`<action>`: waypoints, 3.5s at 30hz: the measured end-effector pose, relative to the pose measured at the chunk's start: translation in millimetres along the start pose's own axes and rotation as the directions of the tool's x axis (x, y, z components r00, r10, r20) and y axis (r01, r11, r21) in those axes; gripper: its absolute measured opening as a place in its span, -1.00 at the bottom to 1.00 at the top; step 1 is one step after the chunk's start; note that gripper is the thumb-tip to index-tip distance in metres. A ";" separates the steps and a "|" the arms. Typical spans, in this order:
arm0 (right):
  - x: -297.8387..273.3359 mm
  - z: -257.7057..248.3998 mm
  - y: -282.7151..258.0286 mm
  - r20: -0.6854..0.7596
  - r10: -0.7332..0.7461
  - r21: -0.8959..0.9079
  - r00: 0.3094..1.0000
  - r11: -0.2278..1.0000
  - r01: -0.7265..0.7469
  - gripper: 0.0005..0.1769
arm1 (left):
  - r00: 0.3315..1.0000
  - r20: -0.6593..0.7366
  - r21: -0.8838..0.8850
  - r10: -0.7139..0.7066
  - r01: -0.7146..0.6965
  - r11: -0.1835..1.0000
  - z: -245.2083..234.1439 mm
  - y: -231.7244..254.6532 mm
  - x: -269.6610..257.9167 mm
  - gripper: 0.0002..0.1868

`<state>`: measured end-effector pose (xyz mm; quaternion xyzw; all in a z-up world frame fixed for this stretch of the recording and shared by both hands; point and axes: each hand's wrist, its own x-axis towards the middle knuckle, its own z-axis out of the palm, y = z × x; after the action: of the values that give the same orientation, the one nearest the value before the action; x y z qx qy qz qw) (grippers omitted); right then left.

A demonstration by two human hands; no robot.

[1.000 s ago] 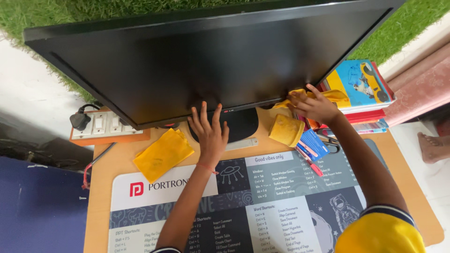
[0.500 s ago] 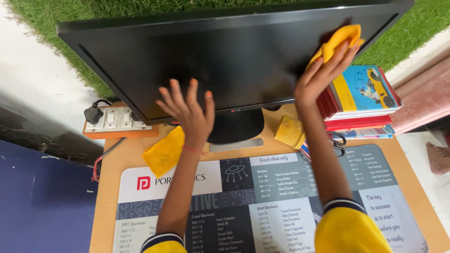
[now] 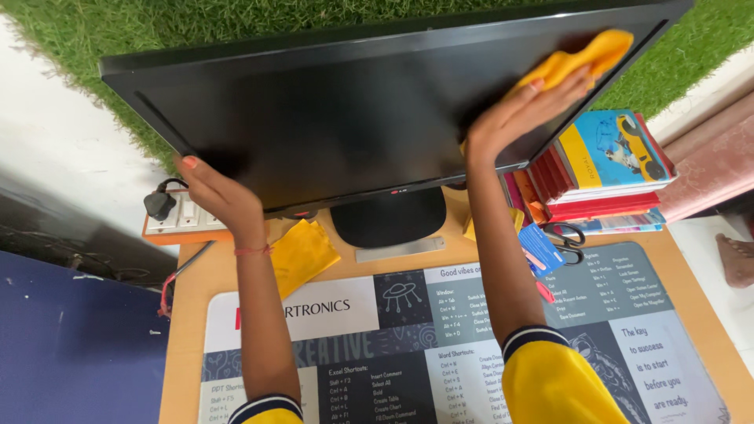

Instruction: The person discards a crumpled paper into a trash bin, then picks up a yellow cloth and wipes the computer monitor, stand, and desk mat. The person also briefly handles a pen holder and scissors before continuing to wipe the desk surface.

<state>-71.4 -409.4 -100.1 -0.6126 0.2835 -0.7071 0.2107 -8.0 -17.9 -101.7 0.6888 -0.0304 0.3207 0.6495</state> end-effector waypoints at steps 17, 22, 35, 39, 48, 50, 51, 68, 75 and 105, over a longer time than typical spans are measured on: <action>-154.0 24.0 -212.6 0.429 -0.769 0.204 0.475 0.594 0.778 -0.43 | 0.968 -0.072 0.025 0.240 -0.239 0.971 9.2 -15.9 4.3 -0.56; -184.1 24.3 -242.5 0.340 -0.837 0.239 0.429 0.518 0.821 -0.44 | 0.967 -0.006 -0.035 0.256 -0.256 0.966 1.6 -4.9 4.2 -0.48; -215.8 12.6 -194.5 0.432 -0.878 0.275 0.208 0.348 0.896 -0.39 | 0.962 0.249 -0.200 0.113 -0.063 0.978 -17.8 -70.2 -10.5 -0.47; -233.4 6.0 -160.9 0.444 -0.894 0.295 0.060 0.209 0.932 -0.37 | 0.967 0.248 -0.115 0.052 -0.024 0.993 -18.3 -122.8 -27.3 -0.52; -265.8 4.1 -114.7 0.496 -0.865 0.309 -0.074 0.097 0.946 -0.28 | 0.912 0.363 -0.222 -0.192 0.285 0.933 -27.5 -165.9 -51.8 -0.43; -267.5 -0.5 -109.6 0.485 -0.869 0.301 -0.095 0.064 0.952 -0.30 | 0.877 0.396 -0.237 -0.272 0.384 0.892 -30.1 -159.8 -62.5 -0.41; -266.0 -3.2 -107.9 0.486 -0.867 0.311 -0.114 0.050 0.949 -0.29 | 0.858 0.412 -0.248 -0.308 0.431 0.868 -30.5 -157.3 -67.6 -0.40; -115.3 22.0 -238.6 0.328 -0.891 0.220 0.314 0.395 0.892 -0.50 | 0.901 0.352 -0.230 -0.252 0.344 0.910 -32.2 -153.5 -76.0 -0.55; -186.3 11.0 -161.9 0.435 -0.873 0.350 0.222 0.391 0.851 -0.70 | 0.887 0.373 -0.222 -0.272 0.370 0.902 -32.0 -163.2 -77.4 -0.50; -93.8 -0.9 -96.6 0.447 -0.762 0.189 0.468 0.592 0.784 -0.78 | 0.990 -0.098 -0.040 0.102 -0.106 0.994 -6.6 -20.2 -112.2 -0.65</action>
<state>-52.4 -276.3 -106.5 -0.8336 -0.0711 -0.5418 -0.0809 -90.3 -50.8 -173.7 0.6552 -0.0422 0.3861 0.6480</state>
